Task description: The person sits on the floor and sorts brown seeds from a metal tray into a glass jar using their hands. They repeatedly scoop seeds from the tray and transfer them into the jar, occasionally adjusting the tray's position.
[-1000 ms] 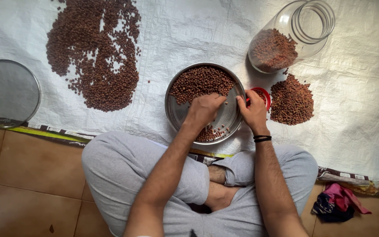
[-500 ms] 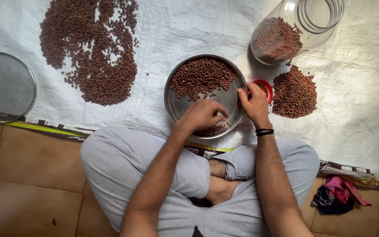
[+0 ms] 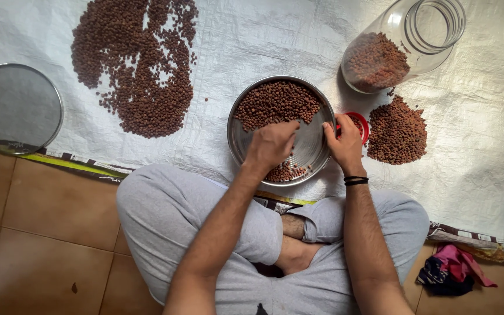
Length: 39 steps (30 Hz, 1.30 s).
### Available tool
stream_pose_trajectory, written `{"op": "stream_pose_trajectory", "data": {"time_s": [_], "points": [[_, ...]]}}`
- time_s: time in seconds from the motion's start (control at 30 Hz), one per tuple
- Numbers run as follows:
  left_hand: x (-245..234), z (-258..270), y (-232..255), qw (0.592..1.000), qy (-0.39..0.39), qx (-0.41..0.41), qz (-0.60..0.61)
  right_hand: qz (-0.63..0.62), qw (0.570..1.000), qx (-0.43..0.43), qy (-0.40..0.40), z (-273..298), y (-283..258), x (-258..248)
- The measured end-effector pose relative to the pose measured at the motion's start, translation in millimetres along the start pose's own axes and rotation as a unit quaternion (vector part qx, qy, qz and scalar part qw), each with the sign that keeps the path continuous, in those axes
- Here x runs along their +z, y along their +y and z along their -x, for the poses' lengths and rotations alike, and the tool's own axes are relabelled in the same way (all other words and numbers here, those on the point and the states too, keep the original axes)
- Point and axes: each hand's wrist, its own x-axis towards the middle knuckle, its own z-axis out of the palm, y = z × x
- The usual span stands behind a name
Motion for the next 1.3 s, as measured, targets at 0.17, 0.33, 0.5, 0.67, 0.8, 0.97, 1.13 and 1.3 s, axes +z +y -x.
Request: {"op": "stream_pose_trajectory", "data": {"time_s": [0.17, 0.33, 0.5, 0.67, 0.8, 0.97, 1.13, 1.3], "points": [[24.0, -0.3, -6.4, 0.993, -0.020, 0.018, -0.113, 0.000, 1.000, -0.002, 0.000, -0.3, 1.1, 1.6], [37.7, 0.4, -13.5, 0.987, -0.055, -0.008, -0.154, 0.005, 1.000, 0.008, -0.004, -0.3, 1.5, 3.4], [32.4, 1.1, -16.8, 0.991, -0.045, -0.004, -0.124, 0.001, 1.000, -0.010, 0.004, 0.9, 1.9, 3.5], [11.2, -10.4, 3.7, 0.869, -0.028, -0.229, 0.438, 0.005, 1.000, 0.000, -0.003, 0.4, 1.8, 3.0], [-8.8, -13.2, 7.4, 0.615, 0.001, -0.208, 0.761, 0.005, 1.000, 0.000, -0.003, 0.4, 3.0, 3.3], [-39.6, -5.9, 2.2, 0.906, -0.036, -0.296, 0.300, 0.007, 1.000, 0.007, -0.011, 0.7, 3.5, 2.2], [-72.9, 12.1, -3.6, 0.962, -0.127, -0.244, 0.002, 0.019, 1.000, -0.001, 0.003, 0.8, -2.0, 0.6], [-57.2, 24.5, -17.3, 0.984, -0.060, -0.116, -0.123, 0.023, 1.000, -0.002, 0.000, 1.8, -0.6, 1.0]]}}
